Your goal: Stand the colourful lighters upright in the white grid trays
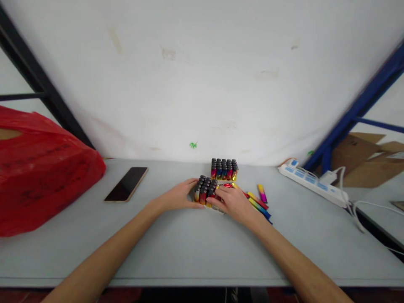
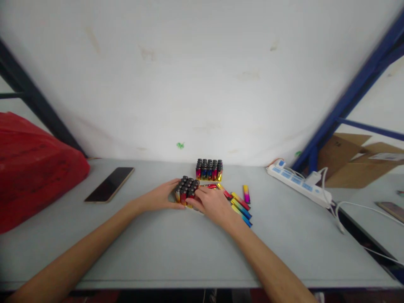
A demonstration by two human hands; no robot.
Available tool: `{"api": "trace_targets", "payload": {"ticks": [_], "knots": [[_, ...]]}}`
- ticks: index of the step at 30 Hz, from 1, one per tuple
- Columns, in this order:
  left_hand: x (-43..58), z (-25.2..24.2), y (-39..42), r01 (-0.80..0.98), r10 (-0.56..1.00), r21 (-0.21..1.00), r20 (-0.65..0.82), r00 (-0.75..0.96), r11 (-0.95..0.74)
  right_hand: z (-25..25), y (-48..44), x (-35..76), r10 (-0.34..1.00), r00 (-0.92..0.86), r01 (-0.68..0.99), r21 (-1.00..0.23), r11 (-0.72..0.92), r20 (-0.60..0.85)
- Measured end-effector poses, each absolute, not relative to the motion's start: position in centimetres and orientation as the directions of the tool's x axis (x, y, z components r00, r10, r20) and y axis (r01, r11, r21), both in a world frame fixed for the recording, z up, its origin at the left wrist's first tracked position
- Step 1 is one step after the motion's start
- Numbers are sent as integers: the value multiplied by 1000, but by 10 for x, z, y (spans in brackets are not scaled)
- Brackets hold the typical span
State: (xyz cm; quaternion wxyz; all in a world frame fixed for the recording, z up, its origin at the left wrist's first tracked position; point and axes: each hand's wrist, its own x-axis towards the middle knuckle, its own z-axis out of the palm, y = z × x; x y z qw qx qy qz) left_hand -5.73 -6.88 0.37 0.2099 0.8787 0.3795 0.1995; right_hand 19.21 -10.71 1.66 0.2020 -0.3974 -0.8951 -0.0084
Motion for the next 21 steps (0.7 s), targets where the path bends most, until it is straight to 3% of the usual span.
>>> {"api": "trace_targets", "payload": {"ticks": [5, 12, 21], "knots": [[-58, 5, -69, 552, 734, 539, 203, 648, -636, 24, -103, 202, 777, -537, 747, -244, 619, 329], [-60, 1, -66, 586, 755, 528, 177, 632, -615, 31, -74, 252, 884, -234, 871, -317, 376, 404], [-57, 7, -69, 608, 763, 518, 144, 631, -601, 29, -63, 270, 885, -189, 869, -347, 352, 425]]}}
